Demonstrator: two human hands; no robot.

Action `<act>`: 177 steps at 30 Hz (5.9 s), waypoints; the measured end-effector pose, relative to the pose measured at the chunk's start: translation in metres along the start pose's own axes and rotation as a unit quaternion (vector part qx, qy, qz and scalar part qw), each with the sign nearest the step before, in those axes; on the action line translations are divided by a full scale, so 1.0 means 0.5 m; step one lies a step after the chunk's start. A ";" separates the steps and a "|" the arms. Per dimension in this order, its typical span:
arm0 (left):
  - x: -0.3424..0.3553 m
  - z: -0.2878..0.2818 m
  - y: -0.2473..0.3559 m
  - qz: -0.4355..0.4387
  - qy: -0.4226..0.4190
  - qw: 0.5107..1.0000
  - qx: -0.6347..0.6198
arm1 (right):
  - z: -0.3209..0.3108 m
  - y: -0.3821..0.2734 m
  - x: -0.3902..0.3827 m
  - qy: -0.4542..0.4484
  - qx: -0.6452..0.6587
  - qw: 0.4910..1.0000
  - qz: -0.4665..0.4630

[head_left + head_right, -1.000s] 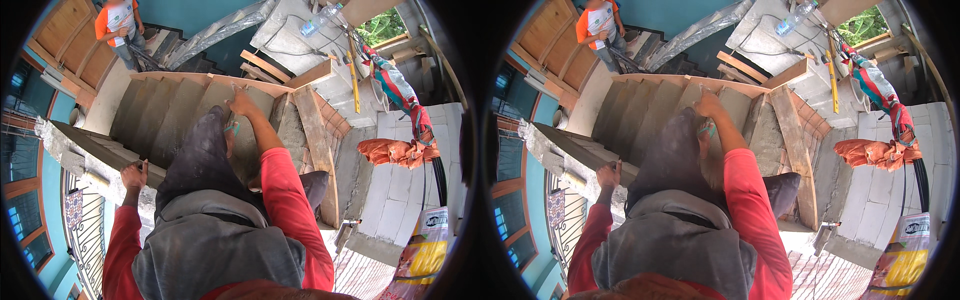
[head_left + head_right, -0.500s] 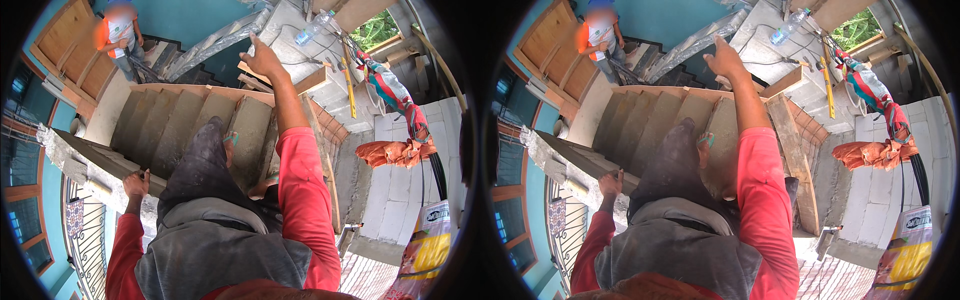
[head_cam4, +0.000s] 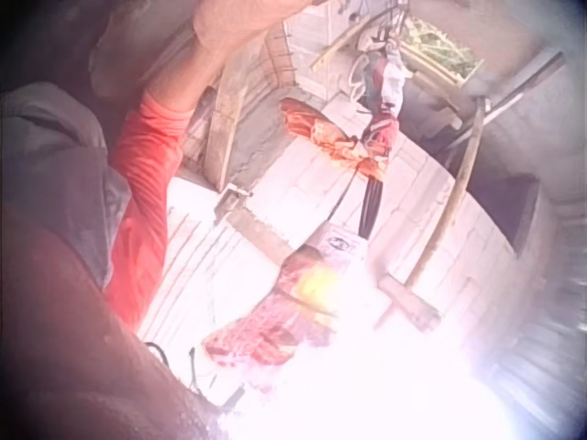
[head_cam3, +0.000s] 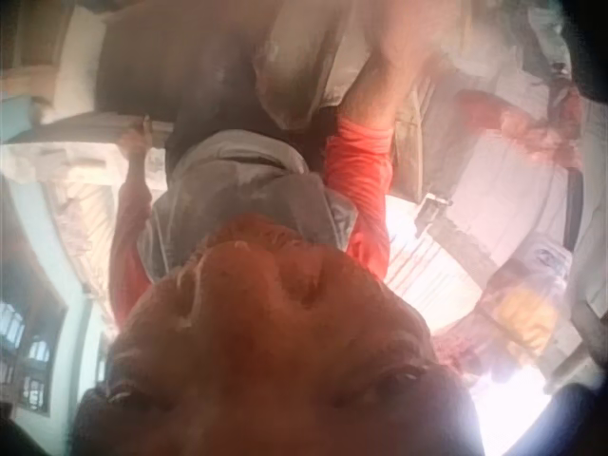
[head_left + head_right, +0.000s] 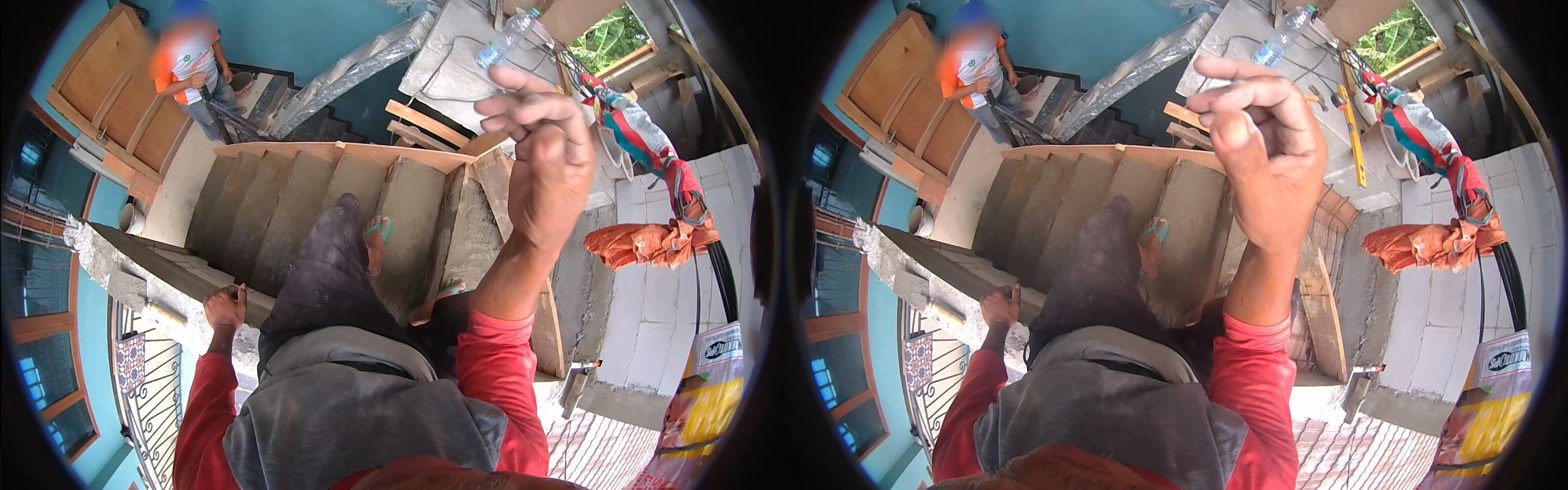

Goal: The person smooths wet concrete on a staircase using a hand trowel. They repeatedly spread and level the material on the steps while standing on the stairs.

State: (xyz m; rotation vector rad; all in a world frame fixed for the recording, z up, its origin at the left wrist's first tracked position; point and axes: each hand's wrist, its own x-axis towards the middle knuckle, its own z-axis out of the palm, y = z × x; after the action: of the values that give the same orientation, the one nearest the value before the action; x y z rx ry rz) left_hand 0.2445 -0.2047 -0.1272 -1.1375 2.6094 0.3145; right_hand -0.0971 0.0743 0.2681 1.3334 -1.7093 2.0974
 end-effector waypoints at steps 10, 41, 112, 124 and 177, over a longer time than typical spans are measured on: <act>0.006 0.009 0.001 -0.030 -0.024 0.998 0.046 | -0.052 -0.144 -0.027 -0.010 0.096 0.985 -0.142; 0.007 0.014 -0.008 -0.027 -0.047 0.998 0.017 | 0.023 -0.013 -0.177 0.010 0.092 0.988 0.120; -0.036 -0.171 -0.071 -0.054 0.020 0.998 0.003 | 0.266 -0.109 -0.163 -0.184 0.295 0.936 0.054; 0.013 0.095 -0.079 0.066 -0.001 0.987 0.149 | 0.204 -0.040 -0.185 -0.306 0.352 0.877 0.114; 0.014 0.016 -0.012 -0.014 -0.076 0.996 0.036 | -0.065 0.129 -0.199 -0.442 -0.451 0.739 0.235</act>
State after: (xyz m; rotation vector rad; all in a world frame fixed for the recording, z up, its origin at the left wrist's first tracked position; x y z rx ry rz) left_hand 0.2458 -0.2109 -0.1374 -1.0800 2.4503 0.2874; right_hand -0.0926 0.1198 0.1541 1.6647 -3.0436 0.2718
